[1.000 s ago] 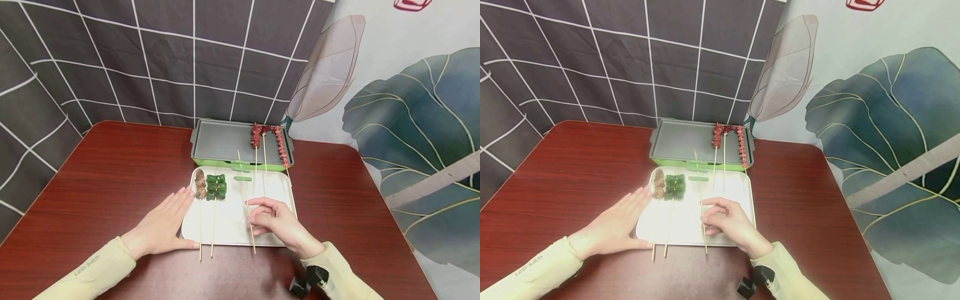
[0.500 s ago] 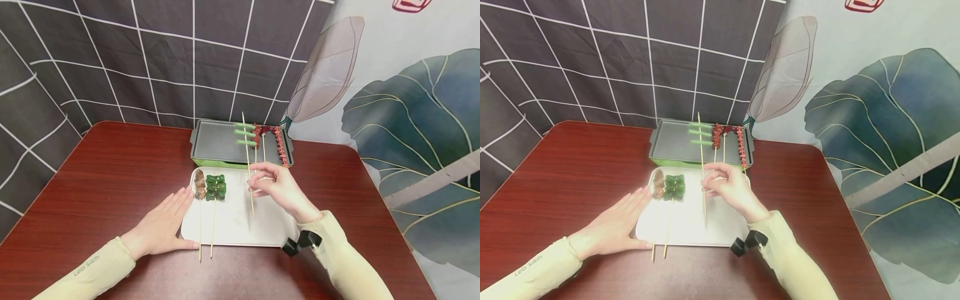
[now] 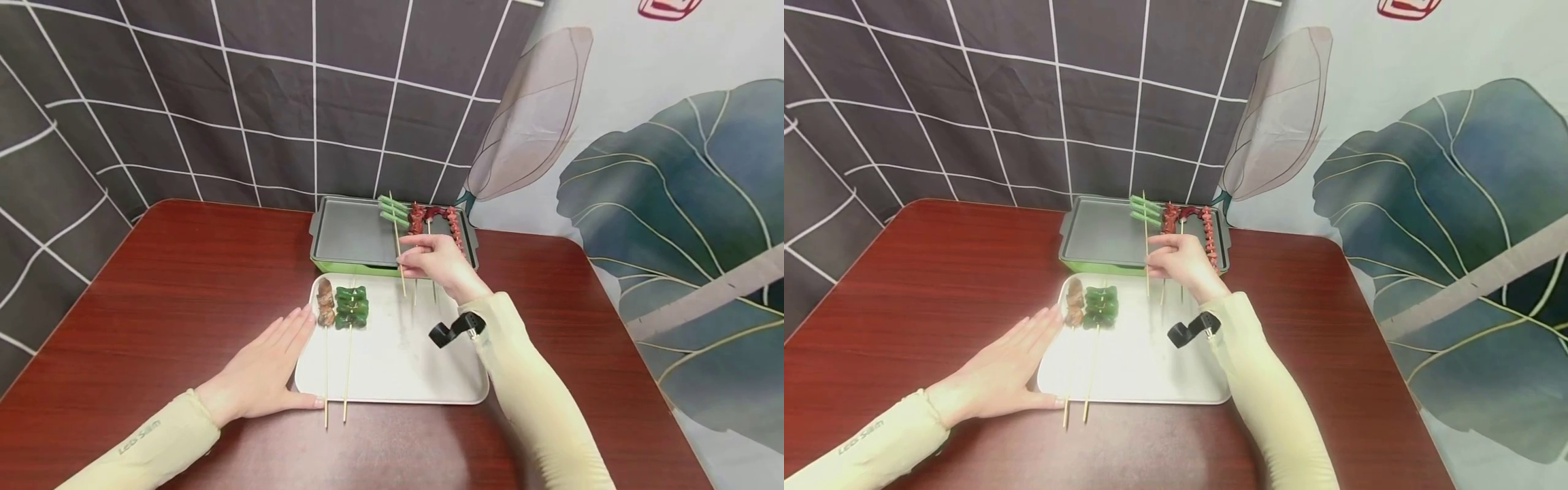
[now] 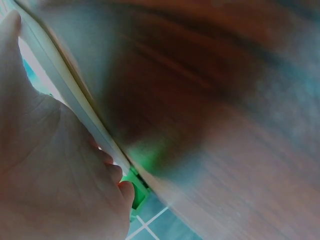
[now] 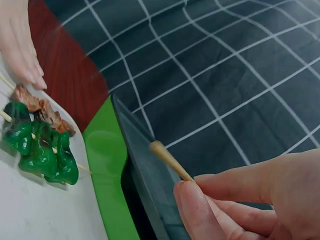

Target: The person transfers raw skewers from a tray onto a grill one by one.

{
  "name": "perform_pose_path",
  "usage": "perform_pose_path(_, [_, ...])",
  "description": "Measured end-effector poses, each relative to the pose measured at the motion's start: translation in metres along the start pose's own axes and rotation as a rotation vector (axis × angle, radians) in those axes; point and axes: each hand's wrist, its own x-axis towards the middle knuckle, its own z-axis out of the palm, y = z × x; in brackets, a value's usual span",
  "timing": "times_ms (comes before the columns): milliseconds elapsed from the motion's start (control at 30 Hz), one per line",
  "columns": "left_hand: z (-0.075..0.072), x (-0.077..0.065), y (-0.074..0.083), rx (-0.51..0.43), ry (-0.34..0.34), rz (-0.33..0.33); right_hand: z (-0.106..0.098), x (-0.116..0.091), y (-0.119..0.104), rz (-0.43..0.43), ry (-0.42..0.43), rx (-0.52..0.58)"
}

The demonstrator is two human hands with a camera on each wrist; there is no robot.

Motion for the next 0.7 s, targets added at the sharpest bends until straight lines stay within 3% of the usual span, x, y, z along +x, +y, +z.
perform_pose_path(167, [-0.001, 0.000, 0.000, -0.004, -0.003, -0.002, 0.006, 0.011, 0.000, 0.040, 0.031, 0.003])
perform_pose_path(700, [0.001, 0.000, -0.001, 0.002, -0.001, 0.000, 0.008, 0.013, 0.006, 0.000, 0.059, -0.054])
